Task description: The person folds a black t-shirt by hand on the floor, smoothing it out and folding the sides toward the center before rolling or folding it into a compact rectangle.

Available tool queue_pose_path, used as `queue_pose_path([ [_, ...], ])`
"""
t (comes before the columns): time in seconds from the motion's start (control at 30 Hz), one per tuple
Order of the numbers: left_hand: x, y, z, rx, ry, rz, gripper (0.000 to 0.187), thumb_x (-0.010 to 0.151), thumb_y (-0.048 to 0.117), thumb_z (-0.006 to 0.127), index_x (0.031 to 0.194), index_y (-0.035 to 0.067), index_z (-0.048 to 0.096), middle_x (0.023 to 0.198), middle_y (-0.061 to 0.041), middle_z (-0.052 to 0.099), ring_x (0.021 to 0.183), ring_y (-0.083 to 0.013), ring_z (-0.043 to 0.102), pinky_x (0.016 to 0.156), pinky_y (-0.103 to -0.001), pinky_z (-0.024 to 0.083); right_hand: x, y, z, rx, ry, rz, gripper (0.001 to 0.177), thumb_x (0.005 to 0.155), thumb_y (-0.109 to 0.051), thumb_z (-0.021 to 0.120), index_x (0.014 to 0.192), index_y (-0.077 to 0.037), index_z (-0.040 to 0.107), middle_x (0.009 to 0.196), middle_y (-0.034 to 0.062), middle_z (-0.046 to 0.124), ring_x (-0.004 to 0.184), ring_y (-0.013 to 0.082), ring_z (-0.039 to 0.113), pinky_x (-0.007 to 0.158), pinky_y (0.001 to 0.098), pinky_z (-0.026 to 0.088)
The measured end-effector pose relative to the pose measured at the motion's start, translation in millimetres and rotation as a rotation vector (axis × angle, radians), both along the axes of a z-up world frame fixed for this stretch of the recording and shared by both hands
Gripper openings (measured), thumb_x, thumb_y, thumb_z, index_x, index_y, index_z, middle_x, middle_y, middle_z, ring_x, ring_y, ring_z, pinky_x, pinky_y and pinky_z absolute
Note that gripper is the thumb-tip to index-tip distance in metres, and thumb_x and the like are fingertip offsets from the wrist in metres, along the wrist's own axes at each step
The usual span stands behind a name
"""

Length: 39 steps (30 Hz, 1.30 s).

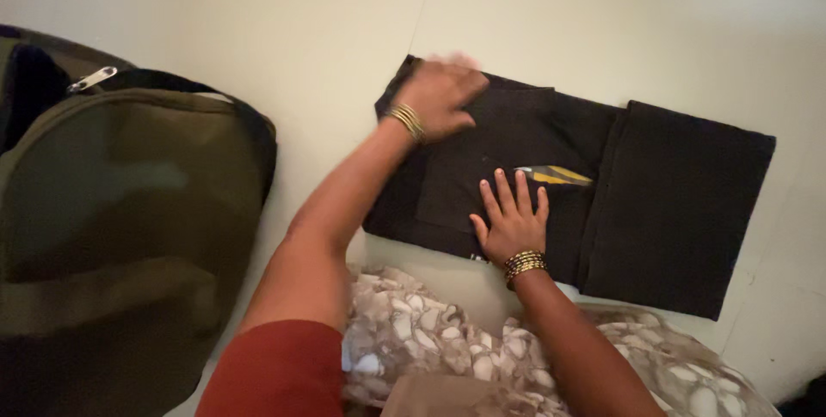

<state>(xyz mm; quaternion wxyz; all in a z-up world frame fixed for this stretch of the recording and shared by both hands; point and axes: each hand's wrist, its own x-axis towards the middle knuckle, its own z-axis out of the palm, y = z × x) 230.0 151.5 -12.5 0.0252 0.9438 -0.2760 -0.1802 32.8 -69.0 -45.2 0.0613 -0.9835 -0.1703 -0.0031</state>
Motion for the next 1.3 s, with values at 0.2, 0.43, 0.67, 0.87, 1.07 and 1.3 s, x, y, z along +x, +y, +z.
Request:
queue_pose_path([
  [0.2, -15.1, 64.8, -8.4, -0.007, -0.391, 0.339, 0.079, 0.099, 0.059, 0.054, 0.157, 0.011, 0.031, 0.168, -0.014, 0.017, 0.157, -0.0326, 0.012, 0.123, -0.059, 0.014, 0.0, 1.3, 2.0, -0.032, -0.008, -0.001, 0.063, 0.089, -0.054, 0.06, 0.145, -0.024, 0.058, 0.16, 0.0052, 0.044, 0.152, 0.0314, 0.031, 0.12, 0.0615, 0.019],
  [0.43, -128.1, 56.9, 17.9, 0.013, 0.056, 0.012, 0.09, 0.086, 0.066, 0.056, 0.155, 0.013, 0.03, 0.167, -0.011, 0.017, 0.155, -0.0303, 0.012, 0.124, -0.057, 0.012, -0.6, 2.3, 1.3, -0.043, -0.051, 0.011, 0.062, 0.091, -0.053, 0.059, 0.147, -0.026, 0.058, 0.162, 0.0035, 0.044, 0.153, 0.0301, 0.031, 0.121, 0.061, 0.02],
  [0.67, -122.4, 134.8, 8.8, 0.092, -0.256, 0.526, 0.082, 0.096, 0.06, 0.052, 0.156, 0.007, 0.031, 0.167, -0.015, 0.02, 0.155, -0.0343, 0.016, 0.122, -0.056, 0.018, -8.2, 1.9, -0.3, -0.094, -0.052, -0.003, 0.063, 0.093, -0.056, 0.055, 0.15, -0.027, 0.055, 0.164, 0.0022, 0.042, 0.155, 0.0291, 0.03, 0.122, 0.0598, 0.019],
  [0.87, -124.8, 69.4, 24.2, 0.072, 0.117, 0.295, 0.079, 0.095, 0.05, 0.059, 0.157, 0.011, 0.029, 0.169, -0.014, 0.011, 0.155, -0.0328, 0.013, 0.12, -0.053, 0.024, -7.7, 1.1, -10.2, -0.117, -0.037, -0.013, 0.066, 0.095, -0.057, 0.05, 0.154, -0.029, 0.047, 0.168, 0.0017, 0.033, 0.156, 0.0293, 0.024, 0.121, 0.0603, 0.016],
  [1.07, -151.8, -8.2, 17.3, 0.353, 0.381, -0.012, 0.079, 0.097, 0.047, 0.059, 0.161, 0.014, 0.025, 0.173, -0.007, 0.006, 0.159, -0.0281, 0.01, 0.12, -0.054, 0.029, 0.2, 41.3, -24.9, -0.024, 0.097, -0.241, 0.064, 0.097, -0.056, 0.05, 0.154, -0.027, 0.044, 0.169, 0.0108, 0.026, 0.155, 0.0356, 0.019, 0.114, 0.0679, 0.015],
  [1.3, -176.2, -17.6, 15.6, 0.512, 0.496, 0.035, 0.091, 0.094, 0.046, 0.064, 0.165, 0.023, 0.012, 0.175, -0.002, -0.003, 0.158, -0.0297, 0.009, 0.119, -0.052, 0.032, 5.8, 77.8, -51.9, 0.403, 0.066, 0.009, 0.053, 0.112, -0.045, 0.048, 0.157, -0.019, 0.044, 0.172, 0.0101, 0.03, 0.159, 0.0343, 0.02, 0.123, 0.0624, 0.016],
])
